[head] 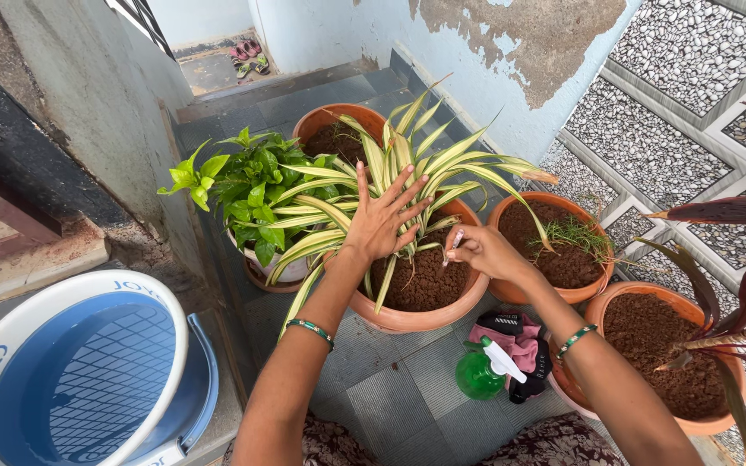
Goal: The person tends to potted plants on a tiled floor. They use a small tool to loosen the soil around a spider plant, then spray the leaves with a spray bottle and wipe them with a cloth.
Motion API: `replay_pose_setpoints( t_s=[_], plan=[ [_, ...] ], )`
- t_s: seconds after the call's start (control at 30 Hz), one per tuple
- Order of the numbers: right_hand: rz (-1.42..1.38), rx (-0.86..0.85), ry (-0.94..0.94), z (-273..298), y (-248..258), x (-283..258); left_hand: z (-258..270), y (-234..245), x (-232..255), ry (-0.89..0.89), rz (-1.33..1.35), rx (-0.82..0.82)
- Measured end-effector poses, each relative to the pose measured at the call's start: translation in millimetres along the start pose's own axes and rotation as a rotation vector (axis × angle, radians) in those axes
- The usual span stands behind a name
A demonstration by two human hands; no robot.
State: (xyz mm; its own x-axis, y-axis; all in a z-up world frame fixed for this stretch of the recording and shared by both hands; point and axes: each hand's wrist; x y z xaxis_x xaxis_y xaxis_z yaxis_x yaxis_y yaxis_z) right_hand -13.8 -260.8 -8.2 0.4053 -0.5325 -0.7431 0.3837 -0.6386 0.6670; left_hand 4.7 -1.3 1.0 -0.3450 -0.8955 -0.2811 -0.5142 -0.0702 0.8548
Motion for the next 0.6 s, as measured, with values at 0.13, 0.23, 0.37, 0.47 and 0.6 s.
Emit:
replay_pose_setpoints(
  t_s=[0.13, 0.23, 0.37, 0.47, 0.6],
  plan=[
    [-0.2, 0.308, 0.003, -5.0, -5.9, 9.7, 2.9, -0.7, -1.7, 0.007, 0.024, 0.009],
    [-0.337, 0.276, 0.093, -4.4, -9.0, 16.4, 2.0, 0.0, -1.8, 0.006, 0.019, 0.009],
    [-0.248, 0.229, 0.096, 2.3, -18.6, 25.5, 1.7, 3.0, -1.2, -0.003, -0.004, 0.007],
    [-0.283, 0.45, 0.041, 6.0, -15.5, 37.0, 5.7, 8.2, 2.0, 0.007, -0.002, -0.014],
    [-0.301, 0.627, -0.095, 20.2, -10.5, 65.5, 9.9, 19.8, 19.1, -0.014, 0.003, 0.017]
  ],
)
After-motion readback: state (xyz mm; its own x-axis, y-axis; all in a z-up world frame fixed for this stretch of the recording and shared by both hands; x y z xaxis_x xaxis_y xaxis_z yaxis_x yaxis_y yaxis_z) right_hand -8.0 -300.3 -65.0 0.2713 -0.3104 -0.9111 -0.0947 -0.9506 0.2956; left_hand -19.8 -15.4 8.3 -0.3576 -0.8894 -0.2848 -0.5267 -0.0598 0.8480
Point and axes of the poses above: each hand's wrist, its own z-axis away from the middle knuckle, its own y-axis out of the back of the hand, x = y × z, and after that the axes turned 10 degrees about y, right-handed
